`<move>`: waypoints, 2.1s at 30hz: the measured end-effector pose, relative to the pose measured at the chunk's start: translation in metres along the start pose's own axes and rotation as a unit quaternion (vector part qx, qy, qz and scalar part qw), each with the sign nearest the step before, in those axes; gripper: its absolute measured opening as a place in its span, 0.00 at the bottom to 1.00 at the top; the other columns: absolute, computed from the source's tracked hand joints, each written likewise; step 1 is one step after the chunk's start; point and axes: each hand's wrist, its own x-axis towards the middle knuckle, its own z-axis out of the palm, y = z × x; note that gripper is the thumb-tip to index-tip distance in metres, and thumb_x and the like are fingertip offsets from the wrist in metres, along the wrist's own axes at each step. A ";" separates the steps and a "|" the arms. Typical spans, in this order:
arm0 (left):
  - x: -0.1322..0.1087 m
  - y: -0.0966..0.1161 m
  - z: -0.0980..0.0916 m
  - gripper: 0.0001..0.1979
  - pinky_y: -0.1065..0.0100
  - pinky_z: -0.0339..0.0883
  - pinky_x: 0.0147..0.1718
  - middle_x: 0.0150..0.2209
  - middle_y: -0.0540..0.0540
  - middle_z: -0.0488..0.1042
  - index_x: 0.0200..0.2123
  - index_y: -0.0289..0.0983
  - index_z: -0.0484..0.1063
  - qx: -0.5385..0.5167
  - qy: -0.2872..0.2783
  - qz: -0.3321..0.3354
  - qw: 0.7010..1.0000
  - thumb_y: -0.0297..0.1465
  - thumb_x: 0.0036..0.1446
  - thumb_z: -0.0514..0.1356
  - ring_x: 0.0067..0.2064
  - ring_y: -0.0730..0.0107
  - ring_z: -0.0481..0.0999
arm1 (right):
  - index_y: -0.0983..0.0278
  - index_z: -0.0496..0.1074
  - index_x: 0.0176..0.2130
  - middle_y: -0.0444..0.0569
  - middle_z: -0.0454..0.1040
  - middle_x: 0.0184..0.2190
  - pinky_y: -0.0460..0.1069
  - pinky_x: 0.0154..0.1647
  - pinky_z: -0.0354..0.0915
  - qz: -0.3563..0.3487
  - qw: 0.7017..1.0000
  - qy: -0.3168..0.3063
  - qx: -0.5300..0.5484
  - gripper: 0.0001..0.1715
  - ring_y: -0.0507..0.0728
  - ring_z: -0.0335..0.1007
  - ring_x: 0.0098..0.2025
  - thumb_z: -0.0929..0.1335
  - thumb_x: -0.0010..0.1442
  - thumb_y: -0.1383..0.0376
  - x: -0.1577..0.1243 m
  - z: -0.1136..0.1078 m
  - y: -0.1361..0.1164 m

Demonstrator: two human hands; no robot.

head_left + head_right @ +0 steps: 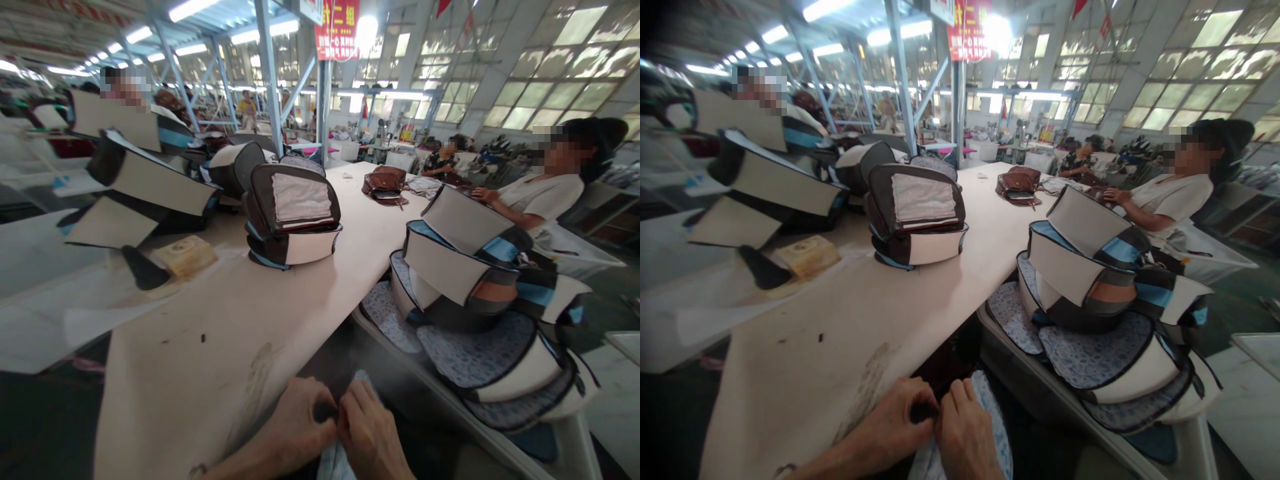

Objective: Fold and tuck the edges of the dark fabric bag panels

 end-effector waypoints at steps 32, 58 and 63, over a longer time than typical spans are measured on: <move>0.002 -0.013 -0.003 0.13 0.67 0.64 0.40 0.35 0.48 0.77 0.33 0.37 0.77 -0.034 -0.025 -0.024 0.999 0.30 0.43 0.57 0.40 0.62 0.72 | 0.63 0.68 0.30 0.51 0.69 0.28 0.49 0.28 0.68 -0.018 0.999 -0.018 0.046 0.14 0.58 0.67 0.32 0.59 0.61 0.77 0.001 -0.010 0.002; 0.004 -0.007 -0.030 0.13 0.69 0.63 0.38 0.34 0.50 0.77 0.38 0.37 0.78 -0.146 -0.126 -0.003 0.981 0.34 0.51 0.57 0.38 0.64 0.72 | 0.62 0.65 0.29 0.48 0.67 0.28 0.49 0.30 0.65 0.028 0.995 0.006 0.093 0.13 0.56 0.66 0.30 0.59 0.61 0.75 0.002 -0.009 0.002; 0.009 -0.021 -0.044 0.16 0.70 0.62 0.40 0.38 0.50 0.73 0.43 0.36 0.74 -0.243 -0.180 0.014 0.953 0.29 0.49 0.56 0.41 0.66 0.70 | 0.63 0.68 0.39 0.50 0.70 0.34 0.49 0.36 0.68 0.056 0.974 -0.032 0.218 0.11 0.56 0.70 0.35 0.59 0.65 0.72 0.000 -0.009 -0.002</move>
